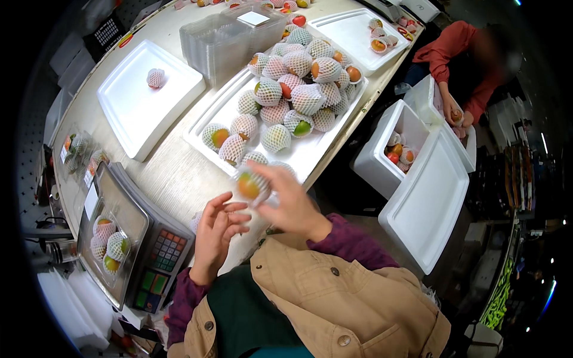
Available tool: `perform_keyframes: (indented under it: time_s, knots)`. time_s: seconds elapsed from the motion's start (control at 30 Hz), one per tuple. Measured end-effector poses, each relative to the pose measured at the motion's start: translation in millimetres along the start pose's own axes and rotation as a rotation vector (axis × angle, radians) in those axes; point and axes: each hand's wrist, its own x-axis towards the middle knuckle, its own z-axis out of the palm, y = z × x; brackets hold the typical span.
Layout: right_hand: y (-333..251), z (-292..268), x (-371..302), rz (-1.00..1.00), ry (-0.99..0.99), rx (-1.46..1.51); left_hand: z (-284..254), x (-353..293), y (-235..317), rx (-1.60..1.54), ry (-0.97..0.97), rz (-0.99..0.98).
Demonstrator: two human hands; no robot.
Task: The person picks individual fruits wrapped in protective foam nets from a tray and places them into clear plastic containers. They arrange the fruit inside the containers, close the lids, and move the finished packages to a stack on the counter. The process is repeated continuously with different fruits.
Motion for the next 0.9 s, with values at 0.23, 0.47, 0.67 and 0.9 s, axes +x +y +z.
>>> perform_keyframes:
  time_s: [0.23,0.47,0.67,0.9]
  knots:
    - [-23,27,8,-0.101,-0.032,-0.072,3,0,3,0.104,0.142,0.162]
    - [-4,41,13,0.526,-0.030,0.453,-11,-19,2,-0.161,0.036,0.172]
    - [-15,37,15,0.297,-0.112,0.300,-25,-19,2,-0.293,-0.015,0.134]
    - [-27,44,13,0.420,-0.239,0.504,-22,-21,0,0.254,0.259,0.399]
